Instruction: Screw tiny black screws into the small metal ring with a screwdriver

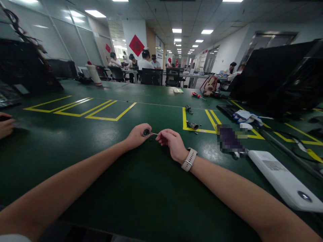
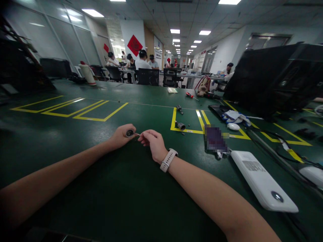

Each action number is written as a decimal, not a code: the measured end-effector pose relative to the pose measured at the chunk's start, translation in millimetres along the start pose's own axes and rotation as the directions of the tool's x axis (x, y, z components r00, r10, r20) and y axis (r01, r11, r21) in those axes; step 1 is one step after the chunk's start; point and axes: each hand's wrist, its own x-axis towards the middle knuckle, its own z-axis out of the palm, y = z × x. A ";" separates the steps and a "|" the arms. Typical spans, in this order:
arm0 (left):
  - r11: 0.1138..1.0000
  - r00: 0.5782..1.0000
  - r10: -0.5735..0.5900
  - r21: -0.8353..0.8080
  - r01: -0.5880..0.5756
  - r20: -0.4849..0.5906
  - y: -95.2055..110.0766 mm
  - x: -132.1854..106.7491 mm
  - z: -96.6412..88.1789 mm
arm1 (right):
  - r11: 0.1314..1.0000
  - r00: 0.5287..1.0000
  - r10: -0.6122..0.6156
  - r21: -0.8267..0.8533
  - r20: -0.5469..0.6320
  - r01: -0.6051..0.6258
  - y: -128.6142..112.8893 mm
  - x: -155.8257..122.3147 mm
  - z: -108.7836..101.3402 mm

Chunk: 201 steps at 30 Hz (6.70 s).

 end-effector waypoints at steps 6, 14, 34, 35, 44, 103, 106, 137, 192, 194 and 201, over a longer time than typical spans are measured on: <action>0.998 0.999 0.030 0.061 -0.032 0.031 2.1 -0.8 -1.5 | 0.998 0.999 0.017 -0.063 0.034 -0.015 2.7 0.8 -2.1; 0.994 1.000 0.019 -0.109 -0.020 -0.009 2.2 -0.5 -2.3 | 0.995 0.996 0.066 0.069 0.057 -0.069 -1.1 4.1 -6.5; 0.988 0.995 -0.076 0.142 0.066 0.070 0.9 0.2 -1.5 | 0.999 0.997 -0.035 -0.027 -0.076 0.033 -1.2 -0.5 -1.3; 0.987 0.994 -0.079 0.146 0.068 0.071 0.8 0.2 -1.6 | 0.999 0.995 -0.042 -0.039 -0.093 0.039 -1.8 -0.8 -0.9; 0.980 0.993 -0.094 0.182 0.079 0.076 -0.6 0.2 -1.3 | 0.991 0.985 -0.070 -0.126 -0.156 0.051 -5.6 -3.1 0.6; 0.998 0.998 -0.063 0.020 0.063 0.013 0.0 0.3 -0.8 | 0.703 0.892 -0.346 -0.549 0.291 0.452 -10.9 -15.3 8.8; 0.998 0.999 -0.051 0.022 0.050 0.017 -1.0 0.3 -0.2 | 0.626 0.873 -0.365 -0.608 0.325 0.488 -9.6 -14.3 9.9; 0.999 0.999 0.033 0.000 -0.033 -0.006 -0.7 -1.0 -1.2 | 0.994 0.998 -0.010 -0.109 0.054 0.016 1.6 -2.0 1.6; 0.967 0.987 -0.162 0.197 0.162 -0.013 -5.0 0.0 -0.3 | 0.883 0.985 -0.152 -0.460 -0.083 0.097 3.0 -1.5 -3.1; 0.961 0.982 -0.186 0.204 0.188 -0.030 -5.7 0.1 -0.2 | 0.883 0.989 -0.116 -0.465 -0.091 0.061 6.5 0.8 -3.8; 0.942 0.965 -0.258 0.211 0.262 -0.046 -8.7 0.5 1.3 | 0.895 0.990 -0.087 -0.446 -0.110 0.029 12.4 2.8 -5.5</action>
